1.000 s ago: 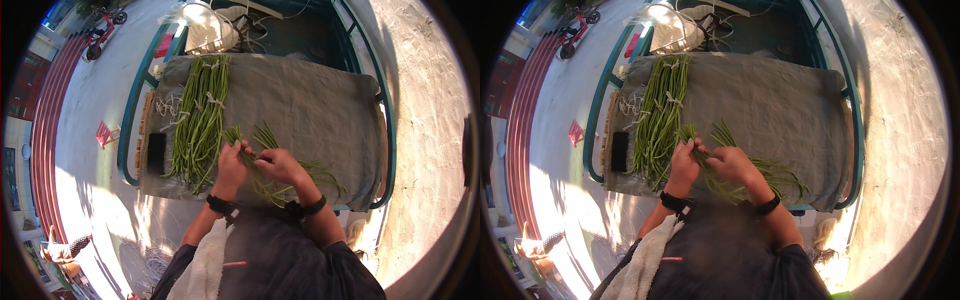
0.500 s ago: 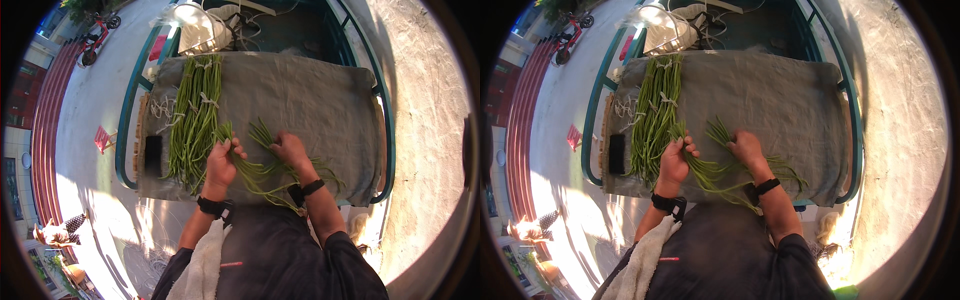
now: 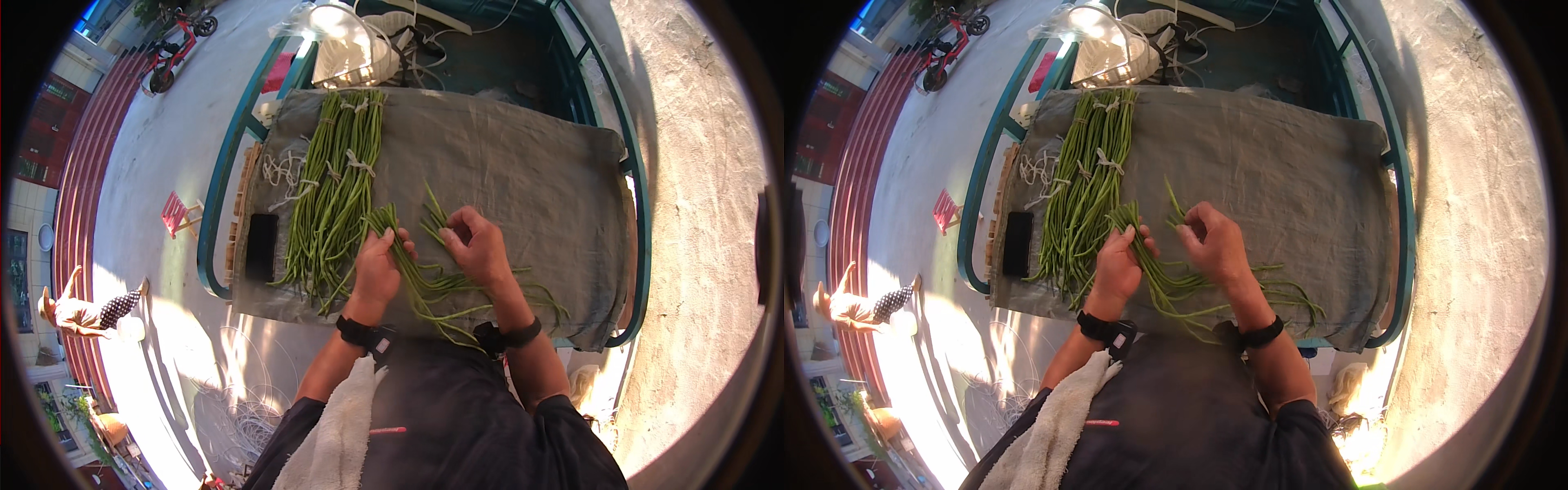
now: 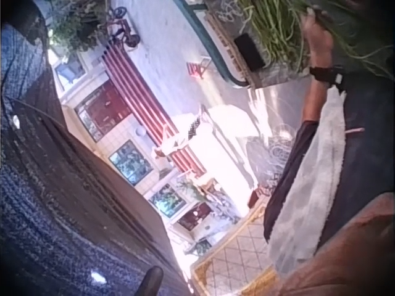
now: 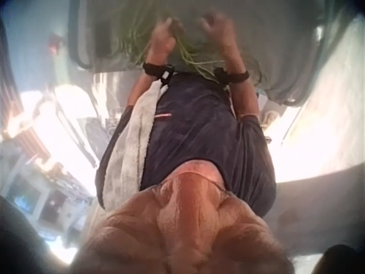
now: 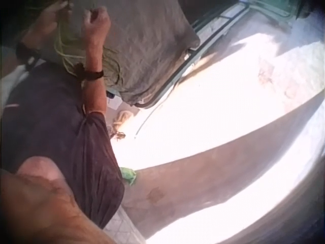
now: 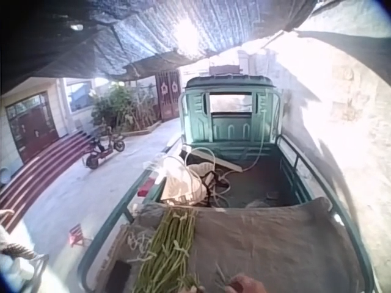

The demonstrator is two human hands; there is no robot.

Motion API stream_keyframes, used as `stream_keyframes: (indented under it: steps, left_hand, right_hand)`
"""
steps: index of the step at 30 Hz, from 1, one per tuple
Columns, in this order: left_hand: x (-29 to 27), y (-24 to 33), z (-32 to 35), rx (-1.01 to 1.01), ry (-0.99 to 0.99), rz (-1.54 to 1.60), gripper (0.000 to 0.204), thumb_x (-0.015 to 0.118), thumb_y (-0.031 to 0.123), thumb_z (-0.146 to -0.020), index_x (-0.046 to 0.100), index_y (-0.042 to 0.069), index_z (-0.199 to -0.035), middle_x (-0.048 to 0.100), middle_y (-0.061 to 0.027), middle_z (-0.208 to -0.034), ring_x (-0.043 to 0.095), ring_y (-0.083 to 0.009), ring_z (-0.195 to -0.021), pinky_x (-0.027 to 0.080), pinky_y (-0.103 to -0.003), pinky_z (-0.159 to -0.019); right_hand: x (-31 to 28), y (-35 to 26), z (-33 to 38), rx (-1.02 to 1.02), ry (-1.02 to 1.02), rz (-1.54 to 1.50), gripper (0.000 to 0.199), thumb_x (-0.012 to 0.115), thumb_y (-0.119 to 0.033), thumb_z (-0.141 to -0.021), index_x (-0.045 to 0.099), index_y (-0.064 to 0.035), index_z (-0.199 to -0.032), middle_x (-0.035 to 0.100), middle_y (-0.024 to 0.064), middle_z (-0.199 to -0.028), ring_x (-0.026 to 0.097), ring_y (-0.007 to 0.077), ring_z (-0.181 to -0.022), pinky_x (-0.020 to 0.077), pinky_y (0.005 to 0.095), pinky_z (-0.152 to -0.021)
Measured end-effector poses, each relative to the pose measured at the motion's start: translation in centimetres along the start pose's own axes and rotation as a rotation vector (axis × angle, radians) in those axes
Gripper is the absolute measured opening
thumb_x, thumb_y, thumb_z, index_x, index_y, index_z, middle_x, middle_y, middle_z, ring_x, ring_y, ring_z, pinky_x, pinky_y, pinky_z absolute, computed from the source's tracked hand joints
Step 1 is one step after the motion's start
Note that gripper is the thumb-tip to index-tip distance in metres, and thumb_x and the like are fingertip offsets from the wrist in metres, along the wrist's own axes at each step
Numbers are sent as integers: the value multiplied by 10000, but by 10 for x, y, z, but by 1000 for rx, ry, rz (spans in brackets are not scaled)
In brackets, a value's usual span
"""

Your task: The person gathers long beans by hand, aligns them into a bundle, and secures the bundle with a white string. They then pick up loose long beans one at a time, organize them into another bundle, and secure it with a string.

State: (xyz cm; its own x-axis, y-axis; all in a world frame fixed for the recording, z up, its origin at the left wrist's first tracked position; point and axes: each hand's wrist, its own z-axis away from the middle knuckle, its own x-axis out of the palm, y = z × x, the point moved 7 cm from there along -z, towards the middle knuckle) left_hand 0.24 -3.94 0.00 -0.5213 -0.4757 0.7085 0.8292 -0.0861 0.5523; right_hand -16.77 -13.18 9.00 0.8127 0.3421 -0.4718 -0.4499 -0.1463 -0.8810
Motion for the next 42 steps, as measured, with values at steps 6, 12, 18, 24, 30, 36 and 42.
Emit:
stream_keyframes:
  steps: [6, 12, 18, 24, 30, 36, 42]
  left_hand:
    - [-2, -3, -6, 81, -14, 42, 211, 491, 176, -1080, 563, 68, -1247, 661, -82, -1080, 633, -227, -989, 513, -407, -916]
    - [-2, -6, -3, 44, 14, 42, 211, 512, 175, -1076, 581, 62, -1240, 662, -88, -1074, 636, -224, -997, 510, -380, -939]
    - [1, -8, -4, 112, 0, -97, 192, 525, 159, -1072, 579, 71, -1233, 649, -60, -1051, 627, -169, -981, 517, -334, -913]
    - [7, -2, 3, 122, -21, -11, 193, 489, 162, -1083, 526, 68, -1248, 593, -31, -1023, 591, -161, -909, 527, -355, -868]
    - [-1, 27, 3, 182, 134, -9, 205, 434, 163, -1103, 507, 58, -1263, 533, -14, -982, 512, -145, -831, 475, -386, -790]
    - [-33, 40, 1, 160, 116, 45, 225, 453, 174, -1104, 528, 47, -1275, 542, -20, -990, 508, -144, -823, 465, -365, -764]
    - [-32, 43, 3, -17, -38, 54, 292, 461, 179, -1102, 518, 10, -1334, 535, -34, -1002, 483, -134, -806, 456, -325, -742]
  right_hand:
    - [46, -25, 22, -195, -132, 40, 188, 747, -105, -856, 625, -16, -968, 649, 140, -775, 627, 261, -655, 504, 365, -620]
    - [54, -17, 27, -171, -138, 29, 191, 751, -117, -846, 611, -25, -937, 651, 141, -791, 632, 280, -662, 504, 383, -623]
    - [57, -18, 30, -172, -136, 80, 202, 748, -111, -825, 573, -41, -897, 639, 146, -781, 646, 319, -699, 503, 416, -633]
    - [53, -24, 38, -166, -184, 176, 194, 700, -110, -794, 549, -48, -899, 626, 157, -780, 654, 370, -778, 504, 466, -683]
    - [47, 25, 66, -77, -702, 249, 206, 677, -219, -842, 663, -33, -930, 709, 166, -916, 669, 392, -902, 524, 479, -788]
    - [-3, 41, 91, 68, -948, 243, 354, 635, -357, -937, 727, -20, -996, 737, 157, -900, 693, 347, -910, 534, 447, -806]
    - [-38, 74, 45, 100, -509, 414, 300, 610, -300, -953, 724, -24, -979, 726, 191, -932, 668, 410, -914, 522, 482, -786]
